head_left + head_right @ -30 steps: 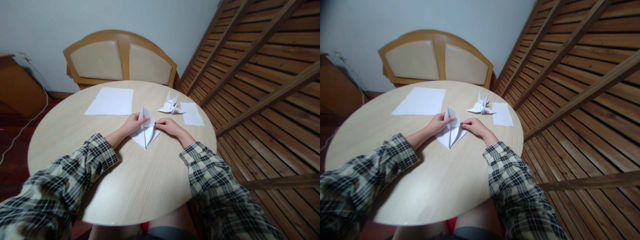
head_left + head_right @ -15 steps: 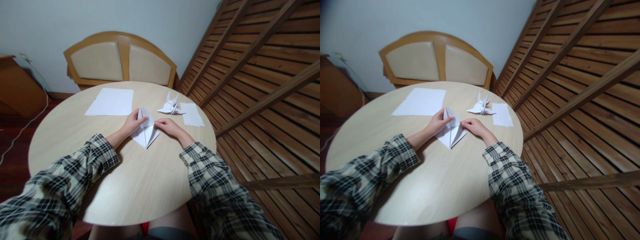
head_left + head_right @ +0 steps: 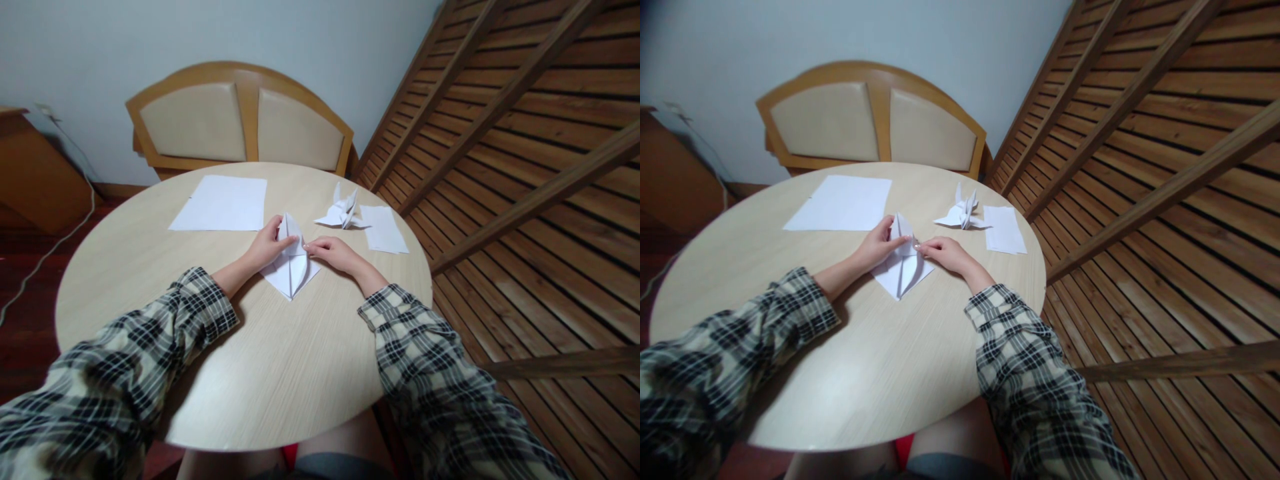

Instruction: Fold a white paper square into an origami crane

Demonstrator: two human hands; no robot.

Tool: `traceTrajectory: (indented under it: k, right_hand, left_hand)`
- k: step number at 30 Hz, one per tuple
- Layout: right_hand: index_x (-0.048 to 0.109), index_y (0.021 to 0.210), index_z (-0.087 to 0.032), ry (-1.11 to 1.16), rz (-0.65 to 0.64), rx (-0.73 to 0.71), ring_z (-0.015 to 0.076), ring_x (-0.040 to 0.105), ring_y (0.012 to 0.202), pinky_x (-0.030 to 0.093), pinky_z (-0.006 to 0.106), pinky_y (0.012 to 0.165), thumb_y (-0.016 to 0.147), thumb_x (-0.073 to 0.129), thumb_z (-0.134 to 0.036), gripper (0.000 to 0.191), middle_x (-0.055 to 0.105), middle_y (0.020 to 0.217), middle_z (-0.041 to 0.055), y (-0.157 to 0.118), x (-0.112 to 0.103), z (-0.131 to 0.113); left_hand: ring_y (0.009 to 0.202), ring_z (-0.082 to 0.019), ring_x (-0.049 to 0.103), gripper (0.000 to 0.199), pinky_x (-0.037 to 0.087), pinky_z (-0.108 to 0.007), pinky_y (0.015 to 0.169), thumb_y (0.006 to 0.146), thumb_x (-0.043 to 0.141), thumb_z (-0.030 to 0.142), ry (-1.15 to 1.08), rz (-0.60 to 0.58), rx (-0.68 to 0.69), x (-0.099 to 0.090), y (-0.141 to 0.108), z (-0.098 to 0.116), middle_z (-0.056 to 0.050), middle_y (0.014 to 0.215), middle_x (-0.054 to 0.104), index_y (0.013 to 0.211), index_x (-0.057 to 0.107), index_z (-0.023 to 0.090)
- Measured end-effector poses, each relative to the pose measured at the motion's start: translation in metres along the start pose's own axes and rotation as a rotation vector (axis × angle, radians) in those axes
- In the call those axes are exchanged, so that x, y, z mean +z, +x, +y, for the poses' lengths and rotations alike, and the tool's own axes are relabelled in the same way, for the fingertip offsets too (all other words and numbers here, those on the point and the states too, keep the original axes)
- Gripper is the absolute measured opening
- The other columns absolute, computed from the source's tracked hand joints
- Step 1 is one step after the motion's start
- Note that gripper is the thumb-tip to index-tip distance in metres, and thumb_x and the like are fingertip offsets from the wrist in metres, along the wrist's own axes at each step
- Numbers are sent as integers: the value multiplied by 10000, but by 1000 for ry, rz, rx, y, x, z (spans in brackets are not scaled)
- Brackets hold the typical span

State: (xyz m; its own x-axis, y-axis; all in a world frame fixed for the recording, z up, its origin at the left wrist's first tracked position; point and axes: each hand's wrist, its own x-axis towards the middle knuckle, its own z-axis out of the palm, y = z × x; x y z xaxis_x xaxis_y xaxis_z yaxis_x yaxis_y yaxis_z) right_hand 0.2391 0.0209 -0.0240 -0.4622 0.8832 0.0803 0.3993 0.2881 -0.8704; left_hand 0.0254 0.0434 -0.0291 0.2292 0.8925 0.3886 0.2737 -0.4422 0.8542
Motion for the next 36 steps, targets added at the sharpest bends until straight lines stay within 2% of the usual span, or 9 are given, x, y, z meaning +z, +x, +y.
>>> traceTrajectory:
  k: [5,9,16,22,29,36]
  right_hand:
    - [612,699,-190,-77,-5,-61,138,421,672,341,309,648,921,577,-531,408,491,693,-12,2,2,-1]
    - [592,700,-195,-105,5,-72,134,423,654,325,308,635,916,590,-516,387,481,684,-21,2,5,-3]
    - [598,707,-199,-143,14,-47,147,458,711,347,305,669,885,629,-505,356,538,737,-6,1,6,-9]
    - [591,692,-201,-191,23,-23,143,457,701,344,303,670,879,645,-464,328,508,711,-15,2,7,-8]
    - [642,731,-204,-230,62,-12,143,492,728,345,304,700,869,666,-460,292,561,749,-14,3,10,-8]
    - [532,626,-204,-317,106,15,146,478,715,316,304,674,849,703,-457,378,530,716,-20,3,13,-13]
  left_hand:
    - [760,-173,524,203,450,-341,732,835,705,220,4,-32,7,-2,-2,3,3,835,536,929,528,194]
    - [821,-195,553,187,473,-359,792,863,673,252,3,-38,17,-3,-2,2,-13,878,567,994,557,187]
    - [827,-196,569,84,477,-347,798,922,578,273,-150,11,28,0,1,1,-33,878,608,956,600,200]
    - [833,-179,612,94,499,-323,781,929,596,244,-241,-30,41,1,1,-1,-53,916,660,987,639,184]
    - [842,-194,669,117,524,-321,742,938,584,296,-298,-40,-2,4,3,-3,-67,900,697,966,597,183]
    - [919,-212,703,148,547,-339,779,891,635,273,-312,-6,28,4,6,-1,-73,949,728,1000,576,192]
